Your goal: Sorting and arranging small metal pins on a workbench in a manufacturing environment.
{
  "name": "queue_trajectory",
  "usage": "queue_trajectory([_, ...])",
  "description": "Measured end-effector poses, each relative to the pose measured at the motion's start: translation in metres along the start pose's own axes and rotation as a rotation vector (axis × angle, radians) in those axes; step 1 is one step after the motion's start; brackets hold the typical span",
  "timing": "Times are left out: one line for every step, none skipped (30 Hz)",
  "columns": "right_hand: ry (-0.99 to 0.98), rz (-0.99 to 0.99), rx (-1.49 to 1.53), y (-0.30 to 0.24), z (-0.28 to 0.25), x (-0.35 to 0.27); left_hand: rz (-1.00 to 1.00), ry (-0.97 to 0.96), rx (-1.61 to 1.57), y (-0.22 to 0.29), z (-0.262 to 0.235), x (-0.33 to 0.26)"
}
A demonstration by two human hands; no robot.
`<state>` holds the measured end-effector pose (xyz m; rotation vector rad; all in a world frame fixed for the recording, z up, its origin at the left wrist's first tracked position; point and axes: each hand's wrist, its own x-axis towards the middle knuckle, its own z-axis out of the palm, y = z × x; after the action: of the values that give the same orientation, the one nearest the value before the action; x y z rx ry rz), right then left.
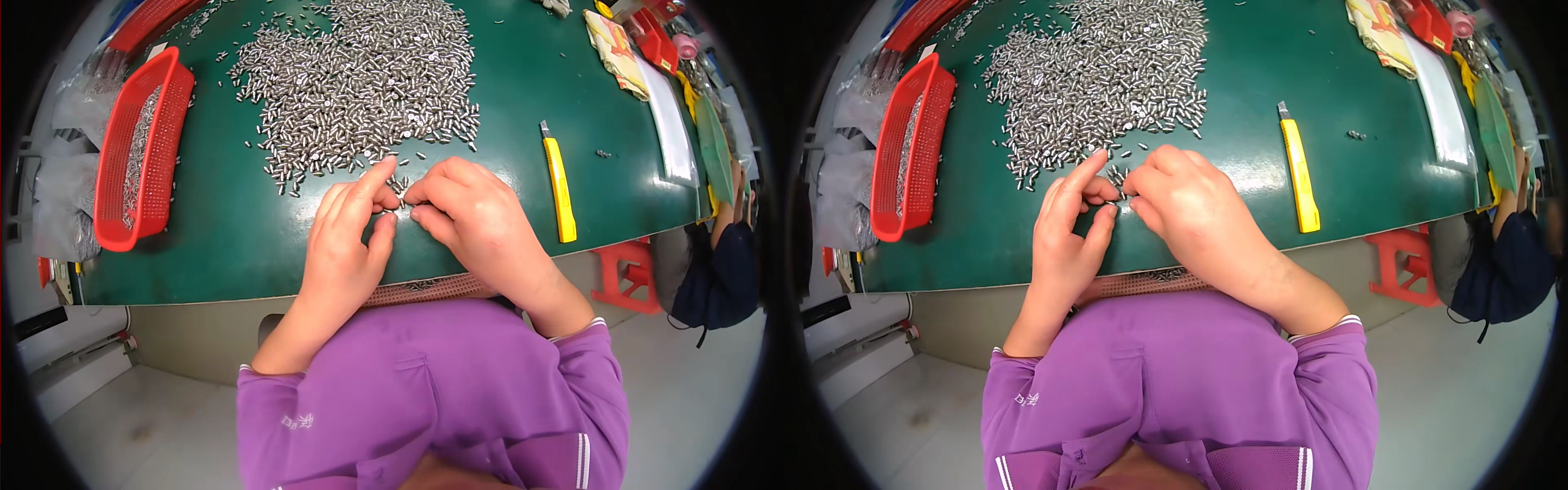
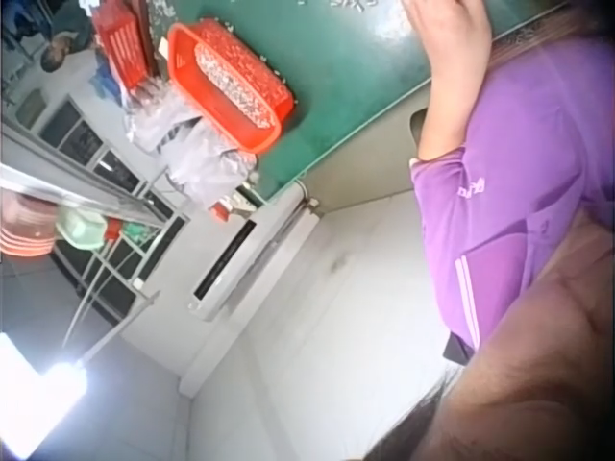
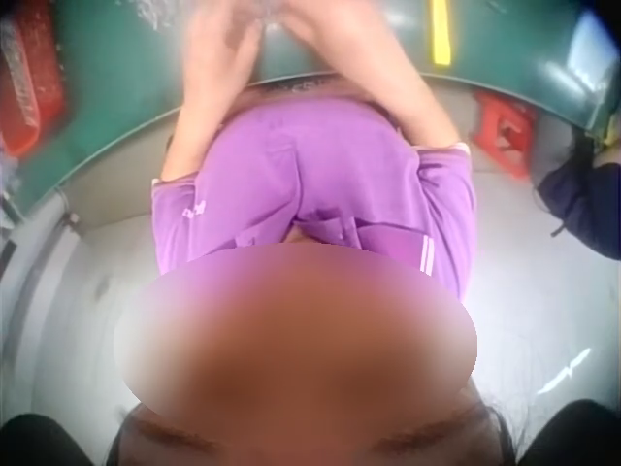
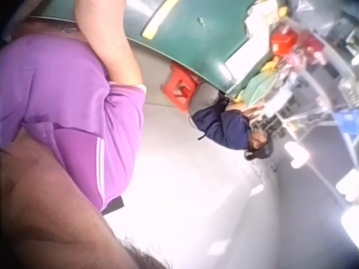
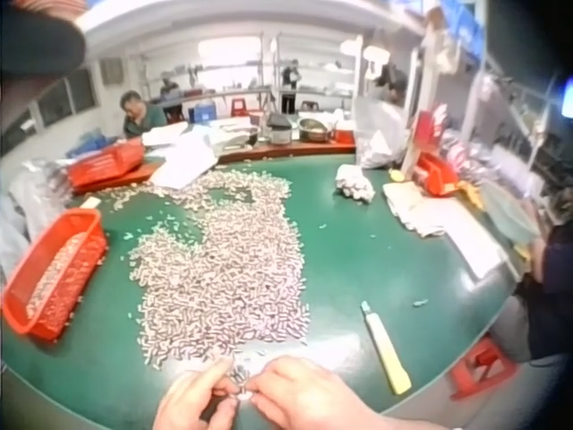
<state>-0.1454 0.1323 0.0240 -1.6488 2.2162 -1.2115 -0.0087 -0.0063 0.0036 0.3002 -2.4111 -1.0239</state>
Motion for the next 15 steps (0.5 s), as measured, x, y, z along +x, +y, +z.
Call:
queue_trajectory([0.007, -0.002, -0.007, -0.0002, 0.0005, -0.0002, -0.001, 0.0, 0.001, 0.0005, -0.0009, 0.0])
queue_trajectory([0.014, -0.004, -0.013, -0.0006, 0.0009, -0.0003, 0.008, -0.009, 0.002, 0.0009, -0.0017, 0.0001])
queue_trajectory([0.014, -0.004, -0.012, -0.0011, 0.001, 0.0004, 0.015, -0.017, 0.003, 0.0012, -0.0023, 0.0])
queue_trajectory([0.012, -0.005, -0.005, -0.0009, 0.0014, 0.0017, 0.016, -0.018, 0.002, 0.0003, -0.0021, -0.0002])
queue_trajectory([0.01, -0.006, 0.003, -0.0008, 0.0021, 0.0027, 0.02, -0.013, 0.008, -0.0007, -0.0018, -0.0006])
queue_trajectory([0.01, -0.006, 0.003, -0.0009, 0.0035, 0.0031, 0.025, -0.008, 0.013, -0.0017, -0.0013, -0.0011])
queue_trajectory([0.0, -0.003, 0.005, -0.0015, 0.0045, 0.0039, 0.025, -0.009, 0.013, -0.0021, -0.0007, -0.0014])
queue_trajectory([-0.009, 0.0, 0.006, -0.0019, 0.0049, 0.0044, 0.015, 0.017, 0.006, -0.0023, 0.0004, -0.002])
queue_trajectory([-0.009, 0.0, 0.006, -0.0023, 0.0047, 0.0046, 0.005, 0.042, -0.002, -0.0021, 0.0011, -0.0022])
queue_trajectory([-0.014, 0.006, 0.002, -0.0022, 0.0048, 0.0043, 0.003, 0.043, -0.001, -0.0014, 0.0015, -0.0023])
queue_trajectory([-0.019, 0.012, -0.002, -0.0023, 0.0049, 0.0039, -0.002, 0.046, -0.003, -0.0005, 0.0016, -0.0021])
queue_trajectory([-0.02, 0.012, -0.002, -0.0026, 0.0049, 0.0035, -0.007, 0.049, -0.005, -0.0001, 0.0017, -0.0022])
queue_trajectory([-0.02, 0.015, 0.001, -0.003, 0.0049, 0.0031, -0.009, 0.049, -0.004, -0.0003, 0.0017, -0.0026])
queue_trajectory([-0.019, 0.019, 0.003, -0.0032, 0.0049, 0.0028, -0.007, 0.052, 0.007, -0.0006, 0.0016, -0.0031])
queue_trajectory([-0.019, 0.019, 0.004, -0.0031, 0.0054, 0.0026, -0.005, 0.055, 0.017, -0.0007, 0.0016, -0.0036])
